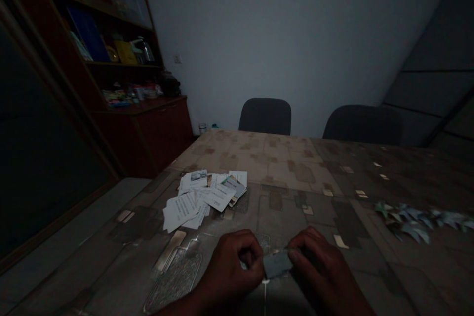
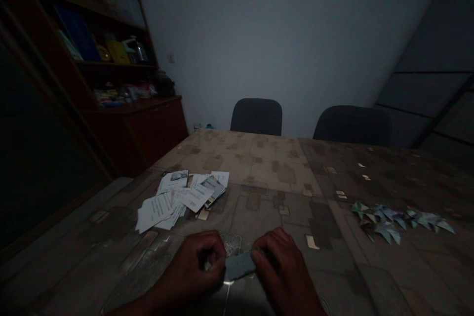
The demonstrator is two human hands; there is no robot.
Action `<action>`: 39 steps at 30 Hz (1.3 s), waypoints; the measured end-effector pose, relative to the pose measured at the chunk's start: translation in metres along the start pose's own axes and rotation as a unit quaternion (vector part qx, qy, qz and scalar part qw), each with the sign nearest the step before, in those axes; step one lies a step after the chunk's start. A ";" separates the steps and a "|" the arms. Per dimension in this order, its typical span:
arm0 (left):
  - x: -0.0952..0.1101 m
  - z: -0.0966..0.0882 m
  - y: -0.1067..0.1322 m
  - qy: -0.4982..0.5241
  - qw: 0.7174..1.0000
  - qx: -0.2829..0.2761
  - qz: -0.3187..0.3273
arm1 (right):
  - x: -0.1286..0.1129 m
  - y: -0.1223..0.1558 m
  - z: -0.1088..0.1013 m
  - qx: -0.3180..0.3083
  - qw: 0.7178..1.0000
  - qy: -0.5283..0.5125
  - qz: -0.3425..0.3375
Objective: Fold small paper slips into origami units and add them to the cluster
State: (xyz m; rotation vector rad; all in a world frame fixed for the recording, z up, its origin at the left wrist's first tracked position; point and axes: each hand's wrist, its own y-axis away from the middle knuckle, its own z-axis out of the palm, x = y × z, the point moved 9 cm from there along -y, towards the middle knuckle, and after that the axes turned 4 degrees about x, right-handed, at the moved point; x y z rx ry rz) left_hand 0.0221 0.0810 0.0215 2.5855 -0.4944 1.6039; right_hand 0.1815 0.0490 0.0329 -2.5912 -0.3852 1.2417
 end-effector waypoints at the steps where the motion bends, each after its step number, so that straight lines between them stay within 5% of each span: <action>1: -0.001 -0.004 -0.001 -0.004 1.000 0.007 -0.008 | 0.003 -0.001 -0.004 0.007 1.000 0.002 0.012; 7: 0.007 -0.018 -0.004 0.019 1.000 0.019 -0.005 | 0.003 -0.007 -0.004 -0.035 0.999 -0.001 0.040; 11: 0.017 -0.002 -0.001 0.046 0.997 -0.049 0.023 | -0.015 -0.005 0.006 -0.066 0.997 -0.033 0.012; 14: 0.007 0.012 0.002 0.067 0.994 -0.087 -0.022 | -0.012 -0.002 0.010 -0.070 0.993 -0.079 0.046; 21: -0.013 0.014 0.003 0.238 0.958 -0.039 -0.153 | 0.027 0.007 0.018 0.001 0.940 -0.282 0.191; 26: -0.015 0.019 0.004 0.336 0.928 -0.040 -0.158 | 0.022 0.010 0.031 -0.016 0.923 -0.342 0.176; 33: -0.026 0.021 0.005 0.319 0.933 -0.035 -0.160 | 0.018 0.013 0.021 0.021 0.933 -0.308 0.184; 39: -0.035 0.037 0.010 0.331 0.924 -0.093 -0.169 | 0.020 0.014 0.020 0.054 0.912 -0.350 0.208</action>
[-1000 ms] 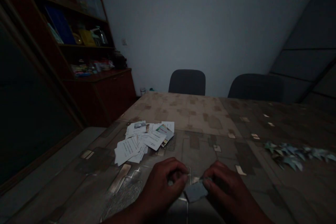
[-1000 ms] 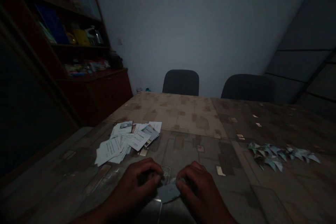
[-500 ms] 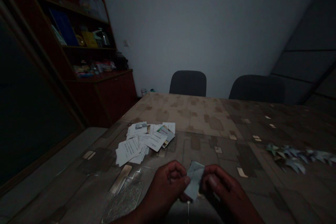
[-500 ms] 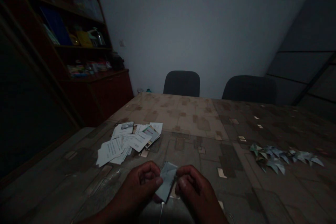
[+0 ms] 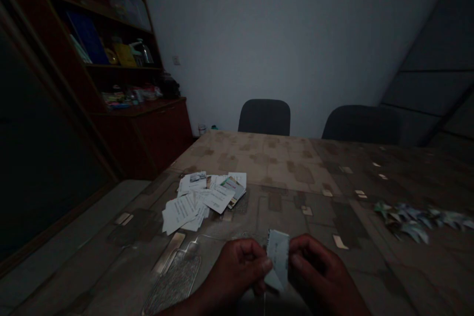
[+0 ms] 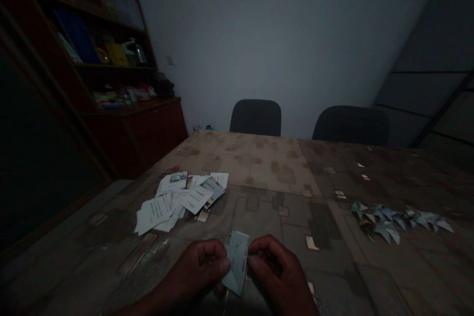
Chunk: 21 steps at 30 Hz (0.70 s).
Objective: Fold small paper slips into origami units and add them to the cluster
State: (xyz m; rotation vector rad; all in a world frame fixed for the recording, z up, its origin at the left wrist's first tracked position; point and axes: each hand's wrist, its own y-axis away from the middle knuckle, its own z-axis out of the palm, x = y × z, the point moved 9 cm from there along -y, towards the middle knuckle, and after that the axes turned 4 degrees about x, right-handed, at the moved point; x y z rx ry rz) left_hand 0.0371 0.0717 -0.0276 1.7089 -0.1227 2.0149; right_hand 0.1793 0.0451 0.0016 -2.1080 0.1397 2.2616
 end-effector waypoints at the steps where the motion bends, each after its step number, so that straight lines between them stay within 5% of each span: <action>1: -0.003 0.001 -0.001 0.007 1.000 -0.009 -0.001 | 0.002 0.000 0.001 -0.005 1.000 -0.012 0.006; 8: -0.010 0.009 -0.001 0.000 0.999 -0.036 -0.020 | 0.005 0.001 0.005 -0.012 1.000 -0.007 -0.026; 11: 0.008 0.002 0.002 -0.046 0.998 0.012 0.036 | -0.007 0.003 0.000 0.030 0.992 0.088 -0.081; 13: 0.026 -0.006 0.006 -0.100 0.987 0.065 0.104 | -0.018 0.006 -0.003 0.069 0.974 0.177 -0.125; 16: 0.040 -0.005 0.012 -0.158 0.973 0.067 0.154 | -0.029 0.013 -0.002 0.100 0.937 0.277 -0.188; 21: 0.029 0.008 0.011 -0.161 0.982 0.021 0.098 | -0.028 0.018 0.005 0.091 0.896 0.370 -0.229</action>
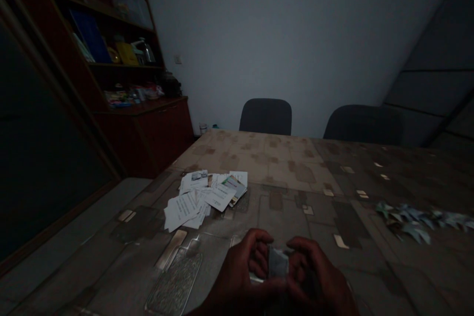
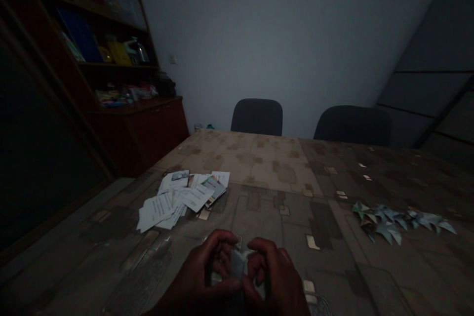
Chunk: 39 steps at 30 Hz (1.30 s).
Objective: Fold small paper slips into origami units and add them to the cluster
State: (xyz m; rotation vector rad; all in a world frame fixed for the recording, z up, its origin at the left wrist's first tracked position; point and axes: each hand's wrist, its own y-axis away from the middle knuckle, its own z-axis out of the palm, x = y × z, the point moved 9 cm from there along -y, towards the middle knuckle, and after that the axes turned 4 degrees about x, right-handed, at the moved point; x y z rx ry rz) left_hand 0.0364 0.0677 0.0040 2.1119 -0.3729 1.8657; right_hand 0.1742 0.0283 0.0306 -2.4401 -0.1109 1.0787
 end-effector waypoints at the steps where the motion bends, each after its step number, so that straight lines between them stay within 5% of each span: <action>1: -0.001 0.002 0.000 0.006 1.000 -0.003 -0.010 | 0.000 0.001 0.002 -0.005 1.000 0.007 -0.003; 10: 0.008 -0.010 0.003 -0.091 0.994 0.055 0.018 | 0.000 0.004 0.005 -0.011 0.996 0.054 -0.065; 18: -0.001 -0.002 0.002 -0.096 0.994 0.048 0.036 | -0.016 0.006 0.005 0.013 0.983 0.076 -0.166; 27: -0.003 -0.015 -0.001 -0.140 0.986 0.055 0.070 | 0.014 0.001 0.013 -0.075 0.996 0.043 -0.003; 33: 0.001 -0.014 0.001 -0.222 0.966 0.043 0.128 | 0.004 0.001 0.019 -0.167 0.973 0.034 -0.154; 39: 0.007 -0.009 0.003 -0.240 0.957 0.013 0.160 | -0.006 0.000 0.012 -0.124 0.965 0.036 -0.230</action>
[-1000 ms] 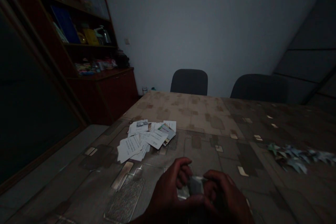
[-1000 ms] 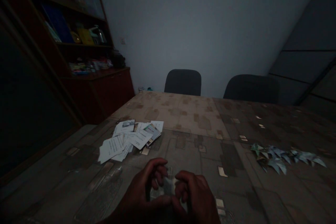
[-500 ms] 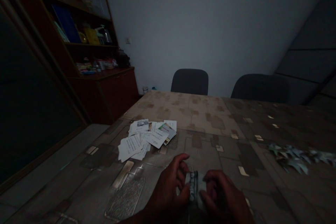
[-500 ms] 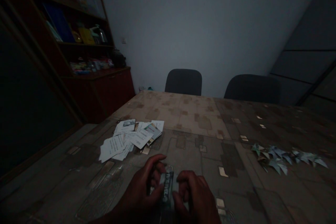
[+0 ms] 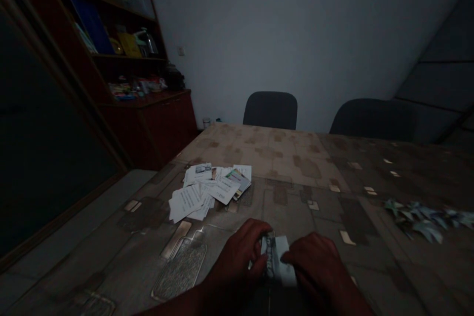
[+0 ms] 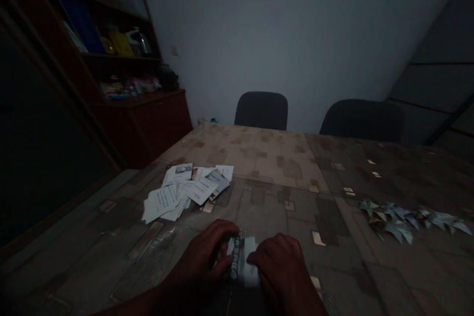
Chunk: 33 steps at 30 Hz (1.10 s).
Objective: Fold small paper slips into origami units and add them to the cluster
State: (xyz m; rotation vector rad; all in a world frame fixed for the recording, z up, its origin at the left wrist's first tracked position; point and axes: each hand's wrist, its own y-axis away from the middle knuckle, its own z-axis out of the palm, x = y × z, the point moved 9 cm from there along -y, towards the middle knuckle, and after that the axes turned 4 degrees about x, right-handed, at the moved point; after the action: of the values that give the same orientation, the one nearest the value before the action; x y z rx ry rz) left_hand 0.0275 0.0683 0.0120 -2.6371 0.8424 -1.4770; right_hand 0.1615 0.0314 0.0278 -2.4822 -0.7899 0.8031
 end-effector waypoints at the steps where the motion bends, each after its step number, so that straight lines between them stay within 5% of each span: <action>1: 0.000 0.000 0.000 0.001 1.000 0.002 0.005 | -0.001 -0.001 -0.002 0.018 1.000 0.023 -0.003; 6: -0.002 -0.002 0.003 0.010 1.000 -0.004 0.013 | -0.010 -0.003 -0.002 0.084 0.990 0.107 -0.038; 9: 0.005 -0.004 0.005 -0.050 0.996 -0.018 0.072 | -0.007 0.001 -0.005 0.106 0.989 0.093 -0.047; 14: 0.010 -0.004 0.009 -0.200 0.964 -0.018 0.174 | 0.003 0.008 0.000 0.020 0.996 0.067 -0.054; 18: 0.018 0.000 0.012 -0.248 0.942 -0.003 0.224 | 0.002 0.007 -0.001 0.011 0.997 0.056 -0.060; 24: 0.023 0.003 0.017 -0.254 0.945 0.026 0.205 | -0.001 0.007 0.003 0.031 0.996 0.069 -0.050; 29: 0.019 0.001 0.015 -0.224 0.961 0.021 0.160 | 0.006 0.004 0.018 -0.101 0.995 -0.010 0.026; 33: 0.012 -0.004 0.009 -0.199 0.976 0.018 0.092 | 0.014 -0.001 0.018 -0.096 0.992 0.009 0.085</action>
State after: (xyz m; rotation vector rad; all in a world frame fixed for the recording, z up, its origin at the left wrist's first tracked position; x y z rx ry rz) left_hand 0.0254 0.0559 0.0212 -2.6064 0.9686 -0.8711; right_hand 0.1590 0.0441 0.0091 -2.7546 -0.6843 0.7931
